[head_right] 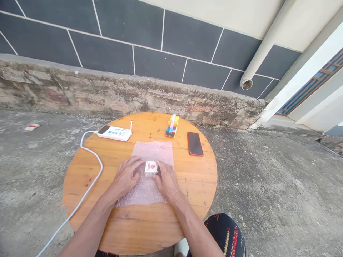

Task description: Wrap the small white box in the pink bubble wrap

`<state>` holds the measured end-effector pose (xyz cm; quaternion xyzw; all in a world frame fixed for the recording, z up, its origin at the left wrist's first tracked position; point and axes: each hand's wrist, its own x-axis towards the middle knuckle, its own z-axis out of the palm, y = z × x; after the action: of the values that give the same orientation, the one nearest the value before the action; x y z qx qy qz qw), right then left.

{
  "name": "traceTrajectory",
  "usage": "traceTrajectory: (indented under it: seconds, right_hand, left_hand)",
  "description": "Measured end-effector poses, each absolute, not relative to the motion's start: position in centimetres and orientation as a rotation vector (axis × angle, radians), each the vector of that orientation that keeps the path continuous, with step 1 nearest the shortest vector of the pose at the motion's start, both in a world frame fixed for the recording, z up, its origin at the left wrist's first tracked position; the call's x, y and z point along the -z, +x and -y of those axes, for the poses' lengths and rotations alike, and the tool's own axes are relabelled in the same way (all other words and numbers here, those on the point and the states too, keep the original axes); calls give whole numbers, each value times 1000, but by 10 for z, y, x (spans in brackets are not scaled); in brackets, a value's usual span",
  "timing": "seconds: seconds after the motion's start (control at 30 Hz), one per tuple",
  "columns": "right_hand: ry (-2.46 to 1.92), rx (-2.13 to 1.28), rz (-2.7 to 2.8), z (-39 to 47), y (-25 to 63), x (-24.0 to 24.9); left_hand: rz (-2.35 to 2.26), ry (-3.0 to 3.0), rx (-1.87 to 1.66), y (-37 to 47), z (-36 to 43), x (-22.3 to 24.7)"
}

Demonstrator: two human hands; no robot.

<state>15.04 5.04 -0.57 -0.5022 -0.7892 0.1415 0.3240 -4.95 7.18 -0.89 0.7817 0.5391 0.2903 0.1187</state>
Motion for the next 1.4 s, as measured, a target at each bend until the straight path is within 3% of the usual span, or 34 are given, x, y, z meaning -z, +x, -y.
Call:
traceTrajectory:
  seconds: [1.4]
  right_hand:
    - [-1193, -598, 1960, -53, 153, -1]
  left_hand:
    - [-1633, 2434, -742, -54, -82, 27]
